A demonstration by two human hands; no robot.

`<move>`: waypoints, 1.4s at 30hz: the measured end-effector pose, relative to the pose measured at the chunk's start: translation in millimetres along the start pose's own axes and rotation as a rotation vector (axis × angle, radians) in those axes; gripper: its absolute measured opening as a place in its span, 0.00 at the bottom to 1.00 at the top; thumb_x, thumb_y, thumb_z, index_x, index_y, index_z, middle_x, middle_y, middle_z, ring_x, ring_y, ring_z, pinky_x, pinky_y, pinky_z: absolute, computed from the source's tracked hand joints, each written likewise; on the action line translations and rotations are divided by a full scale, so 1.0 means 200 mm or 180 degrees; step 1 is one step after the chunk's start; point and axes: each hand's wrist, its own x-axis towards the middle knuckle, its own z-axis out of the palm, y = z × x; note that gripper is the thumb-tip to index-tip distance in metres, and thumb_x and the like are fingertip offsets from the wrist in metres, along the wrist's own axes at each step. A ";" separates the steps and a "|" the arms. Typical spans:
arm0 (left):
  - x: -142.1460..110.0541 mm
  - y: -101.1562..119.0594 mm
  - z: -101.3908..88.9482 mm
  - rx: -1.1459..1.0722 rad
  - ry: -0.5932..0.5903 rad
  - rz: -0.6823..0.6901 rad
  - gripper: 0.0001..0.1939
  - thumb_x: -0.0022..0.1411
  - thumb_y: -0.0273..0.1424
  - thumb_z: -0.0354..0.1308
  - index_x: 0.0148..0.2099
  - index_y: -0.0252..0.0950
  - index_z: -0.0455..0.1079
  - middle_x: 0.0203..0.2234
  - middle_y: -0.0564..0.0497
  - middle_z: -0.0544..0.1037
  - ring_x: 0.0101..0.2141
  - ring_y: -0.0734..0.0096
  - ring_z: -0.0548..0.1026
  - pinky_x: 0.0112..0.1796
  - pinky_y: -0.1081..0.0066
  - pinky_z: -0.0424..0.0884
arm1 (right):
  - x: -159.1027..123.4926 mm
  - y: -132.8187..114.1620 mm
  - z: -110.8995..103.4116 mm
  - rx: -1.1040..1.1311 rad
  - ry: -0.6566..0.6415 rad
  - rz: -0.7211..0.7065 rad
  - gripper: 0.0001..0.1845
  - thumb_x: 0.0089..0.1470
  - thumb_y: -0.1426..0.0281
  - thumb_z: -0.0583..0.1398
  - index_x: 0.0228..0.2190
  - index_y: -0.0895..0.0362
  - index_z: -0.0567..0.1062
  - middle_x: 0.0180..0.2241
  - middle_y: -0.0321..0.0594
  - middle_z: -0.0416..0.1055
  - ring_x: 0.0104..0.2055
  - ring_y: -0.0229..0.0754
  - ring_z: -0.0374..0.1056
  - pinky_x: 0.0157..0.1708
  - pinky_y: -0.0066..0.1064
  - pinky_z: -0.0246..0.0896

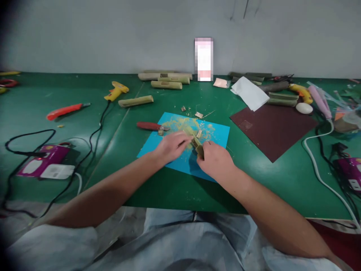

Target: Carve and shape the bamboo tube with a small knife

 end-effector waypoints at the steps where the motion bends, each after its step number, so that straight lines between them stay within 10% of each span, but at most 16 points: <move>1: 0.00 0.00 0.00 -0.0006 -0.0036 0.0003 0.13 0.73 0.33 0.50 0.45 0.36 0.76 0.34 0.48 0.79 0.37 0.68 0.77 0.39 0.68 0.73 | 0.00 0.00 0.00 0.0001 0.0008 -0.0008 0.08 0.59 0.66 0.54 0.34 0.56 0.71 0.35 0.44 0.74 0.34 0.42 0.69 0.30 0.34 0.50; 42: 0.00 -0.01 -0.01 0.0001 -0.0013 -0.0110 0.13 0.73 0.33 0.50 0.44 0.36 0.76 0.33 0.48 0.78 0.37 0.67 0.77 0.40 0.68 0.73 | -0.01 0.00 -0.01 -0.0035 -0.0096 0.0028 0.09 0.60 0.66 0.54 0.35 0.57 0.71 0.37 0.44 0.75 0.34 0.42 0.70 0.30 0.34 0.51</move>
